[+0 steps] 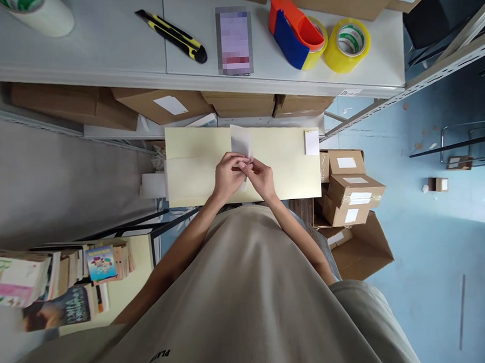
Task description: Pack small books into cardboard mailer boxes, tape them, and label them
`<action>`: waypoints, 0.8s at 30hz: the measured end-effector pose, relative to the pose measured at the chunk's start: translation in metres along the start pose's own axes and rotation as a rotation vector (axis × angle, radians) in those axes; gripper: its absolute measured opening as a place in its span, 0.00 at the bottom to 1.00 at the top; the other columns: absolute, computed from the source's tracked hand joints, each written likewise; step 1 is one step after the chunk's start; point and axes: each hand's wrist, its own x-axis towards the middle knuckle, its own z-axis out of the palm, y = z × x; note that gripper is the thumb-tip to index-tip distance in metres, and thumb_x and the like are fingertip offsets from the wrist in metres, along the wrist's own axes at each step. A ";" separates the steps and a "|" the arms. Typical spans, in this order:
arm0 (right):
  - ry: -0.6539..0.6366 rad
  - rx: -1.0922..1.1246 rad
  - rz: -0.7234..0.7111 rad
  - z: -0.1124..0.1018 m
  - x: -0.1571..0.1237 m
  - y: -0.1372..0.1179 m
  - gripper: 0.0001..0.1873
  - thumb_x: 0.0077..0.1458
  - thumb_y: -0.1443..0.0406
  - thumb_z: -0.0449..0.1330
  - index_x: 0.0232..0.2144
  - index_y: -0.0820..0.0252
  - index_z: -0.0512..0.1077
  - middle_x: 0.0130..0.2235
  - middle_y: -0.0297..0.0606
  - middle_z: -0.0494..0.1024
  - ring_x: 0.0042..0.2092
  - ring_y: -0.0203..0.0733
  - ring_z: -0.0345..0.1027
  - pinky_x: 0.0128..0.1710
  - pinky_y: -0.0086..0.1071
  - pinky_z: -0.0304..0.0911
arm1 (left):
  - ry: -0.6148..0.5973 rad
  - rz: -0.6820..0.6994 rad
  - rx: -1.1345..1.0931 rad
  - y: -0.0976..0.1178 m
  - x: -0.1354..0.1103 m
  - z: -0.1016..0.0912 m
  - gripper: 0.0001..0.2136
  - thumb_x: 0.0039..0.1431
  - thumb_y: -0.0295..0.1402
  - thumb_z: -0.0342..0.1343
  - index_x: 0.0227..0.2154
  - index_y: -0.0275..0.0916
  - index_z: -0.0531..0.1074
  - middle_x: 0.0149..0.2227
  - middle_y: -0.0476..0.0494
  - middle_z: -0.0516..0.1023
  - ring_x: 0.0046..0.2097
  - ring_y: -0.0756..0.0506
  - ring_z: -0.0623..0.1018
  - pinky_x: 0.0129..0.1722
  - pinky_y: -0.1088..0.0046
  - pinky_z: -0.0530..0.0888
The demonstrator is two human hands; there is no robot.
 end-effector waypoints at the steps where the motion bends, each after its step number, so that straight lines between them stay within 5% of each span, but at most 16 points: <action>1: 0.014 0.001 0.006 0.001 0.000 0.000 0.31 0.61 0.34 0.73 0.46 0.52 0.87 0.47 0.41 0.90 0.57 0.55 0.84 0.63 0.47 0.80 | -0.047 0.022 0.000 0.002 -0.002 -0.001 0.14 0.61 0.42 0.75 0.47 0.44 0.88 0.59 0.37 0.85 0.59 0.35 0.85 0.58 0.58 0.85; 6: 0.081 0.063 0.077 -0.021 0.009 0.005 0.32 0.55 0.32 0.76 0.34 0.52 0.83 0.35 0.35 0.84 0.42 0.45 0.79 0.49 0.41 0.83 | -0.217 -0.055 -0.179 -0.007 -0.003 -0.019 0.31 0.63 0.43 0.74 0.67 0.44 0.80 0.69 0.33 0.82 0.66 0.31 0.83 0.69 0.51 0.81; 10: -0.024 0.154 0.139 -0.035 0.013 0.004 0.32 0.50 0.33 0.80 0.33 0.52 0.82 0.36 0.33 0.84 0.40 0.43 0.78 0.47 0.39 0.83 | 0.047 -0.146 -0.188 -0.021 0.005 -0.046 0.28 0.61 0.51 0.76 0.58 0.42 0.84 0.65 0.31 0.85 0.68 0.30 0.82 0.70 0.50 0.79; 15: -0.065 0.180 0.180 -0.030 0.015 0.008 0.34 0.48 0.31 0.79 0.36 0.50 0.82 0.40 0.38 0.89 0.47 0.52 0.85 0.53 0.46 0.84 | -0.011 -0.314 -0.367 -0.026 0.003 -0.068 0.34 0.48 0.60 0.81 0.48 0.38 0.88 0.48 0.35 0.91 0.52 0.32 0.88 0.55 0.53 0.86; 18: -0.081 0.171 0.190 -0.022 0.016 0.012 0.35 0.48 0.30 0.79 0.36 0.50 0.82 0.42 0.39 0.90 0.49 0.53 0.85 0.54 0.47 0.84 | 0.059 -0.348 -0.398 -0.027 -0.001 -0.075 0.32 0.47 0.59 0.82 0.45 0.38 0.88 0.45 0.36 0.91 0.47 0.35 0.89 0.51 0.54 0.87; 24: -0.119 0.170 0.198 -0.011 0.017 0.008 0.32 0.46 0.33 0.82 0.35 0.49 0.85 0.40 0.34 0.89 0.45 0.47 0.83 0.51 0.44 0.84 | 0.146 -0.226 -0.320 -0.020 -0.006 -0.084 0.22 0.51 0.51 0.81 0.38 0.40 0.86 0.53 0.33 0.91 0.59 0.32 0.87 0.61 0.52 0.83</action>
